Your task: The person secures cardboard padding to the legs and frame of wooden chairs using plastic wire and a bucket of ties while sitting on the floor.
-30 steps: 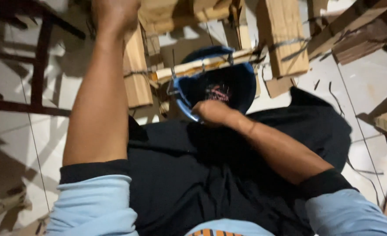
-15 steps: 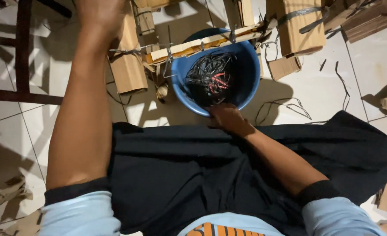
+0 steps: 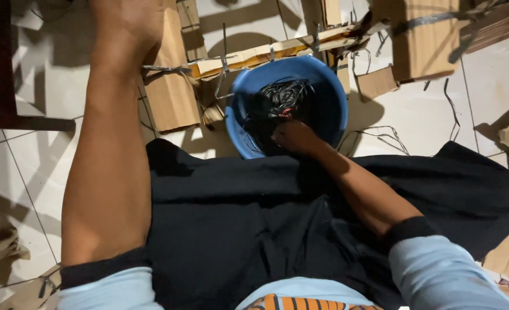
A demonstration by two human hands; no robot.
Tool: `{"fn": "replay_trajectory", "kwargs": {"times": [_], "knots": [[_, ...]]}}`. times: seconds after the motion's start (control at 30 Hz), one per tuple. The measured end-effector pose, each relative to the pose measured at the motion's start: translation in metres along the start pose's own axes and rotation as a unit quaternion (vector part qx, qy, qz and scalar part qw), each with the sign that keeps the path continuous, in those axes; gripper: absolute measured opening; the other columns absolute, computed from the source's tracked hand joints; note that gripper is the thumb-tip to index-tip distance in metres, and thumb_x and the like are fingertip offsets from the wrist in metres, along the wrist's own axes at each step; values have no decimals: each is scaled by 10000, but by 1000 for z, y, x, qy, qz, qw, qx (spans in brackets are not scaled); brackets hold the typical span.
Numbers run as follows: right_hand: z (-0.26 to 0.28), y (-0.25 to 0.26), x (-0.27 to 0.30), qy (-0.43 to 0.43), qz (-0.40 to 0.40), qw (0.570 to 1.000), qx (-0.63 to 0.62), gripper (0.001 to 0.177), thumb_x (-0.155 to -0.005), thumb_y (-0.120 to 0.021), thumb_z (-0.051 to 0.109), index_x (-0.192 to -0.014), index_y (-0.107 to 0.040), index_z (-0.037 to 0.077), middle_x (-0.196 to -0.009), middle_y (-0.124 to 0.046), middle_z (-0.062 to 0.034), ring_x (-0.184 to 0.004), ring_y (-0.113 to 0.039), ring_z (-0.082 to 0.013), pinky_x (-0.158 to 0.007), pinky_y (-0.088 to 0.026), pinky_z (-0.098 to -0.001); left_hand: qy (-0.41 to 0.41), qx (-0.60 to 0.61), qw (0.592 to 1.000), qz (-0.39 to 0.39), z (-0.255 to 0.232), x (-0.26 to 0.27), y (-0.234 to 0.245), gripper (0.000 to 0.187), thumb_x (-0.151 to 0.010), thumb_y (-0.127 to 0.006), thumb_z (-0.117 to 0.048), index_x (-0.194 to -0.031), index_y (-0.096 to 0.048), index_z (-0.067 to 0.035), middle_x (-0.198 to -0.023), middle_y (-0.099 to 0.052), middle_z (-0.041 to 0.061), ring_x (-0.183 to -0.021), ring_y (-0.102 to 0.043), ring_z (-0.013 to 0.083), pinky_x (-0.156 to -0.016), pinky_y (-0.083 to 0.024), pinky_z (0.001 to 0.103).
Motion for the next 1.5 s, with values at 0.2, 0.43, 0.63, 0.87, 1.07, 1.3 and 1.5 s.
{"fn": "replay_trajectory", "kwargs": {"times": [0.2,0.43,0.63,0.87,1.07,1.3,1.5], "knots": [[-17,-38,-52,23,-47,999,-3,235,-919,-638,433,-966,-745,229,-845,-760,-51,-913,-749,-285,-863,-567,-416,11,6,1000,-3,27,-9,30,271,-836,-732,-323,-1020,-587,-188,-969,-656,-20,-906,-650,161,-670,-552,321],[-54,38,-73,-32,-261,937,232,341,-1046,-587,218,-781,-722,50,-642,-669,-180,-685,-706,-379,-669,-580,-465,20,3,1000,-1,53,-17,38,269,-834,-725,-354,-999,-582,-195,-947,-648,-28,-889,-631,154,-673,-538,319],[-85,39,-97,-188,-43,906,376,135,-865,-637,275,-976,-709,302,-901,-734,44,-893,-728,-208,-664,-550,-328,15,12,1000,-5,67,-20,49,271,-833,-718,-381,-980,-579,-200,-929,-640,-36,-874,-614,147,-676,-526,317],[-17,98,-68,-184,-38,964,191,293,-915,-696,355,-1082,-747,119,-1012,-748,-133,-886,-734,-350,-664,-596,-461,7,35,999,-25,78,7,48,277,-831,-710,-412,-958,-575,-207,-908,-632,-44,-857,-594,140,-680,-512,314],[57,151,-1,-126,-182,975,26,222,-998,-650,471,-1029,-752,276,-1081,-730,-34,-1078,-686,-328,-869,-569,-450,-27,76,996,-38,22,12,24,284,-829,-704,-438,-940,-571,-212,-890,-624,-51,-842,-578,133,-683,-500,312],[92,187,49,-31,-286,946,-149,148,-1032,-737,248,-1042,-748,101,-746,-653,-68,-730,-650,-208,-701,-514,-320,-63,96,993,-38,-132,-8,9,296,-828,-697,-470,-918,-567,-219,-868,-616,-60,-825,-558,125,-687,-486,310],[142,211,77,8,-296,920,-258,120,-1033,-718,176,-985,-703,67,-717,-599,-43,-691,-578,-127,-660,-471,-268,-95,102,990,-27,-166,-1,2,309,-826,-690,-496,-900,-564,-224,-850,-609,-67,-811,-542,119,-690,-474,308]]}}
Point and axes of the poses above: each hand's wrist, its own x-axis away from the middle knuckle, its own y-axis out of the back of the hand, z = x × y, the point moved 2 cm from there along -x, towards the middle knuckle
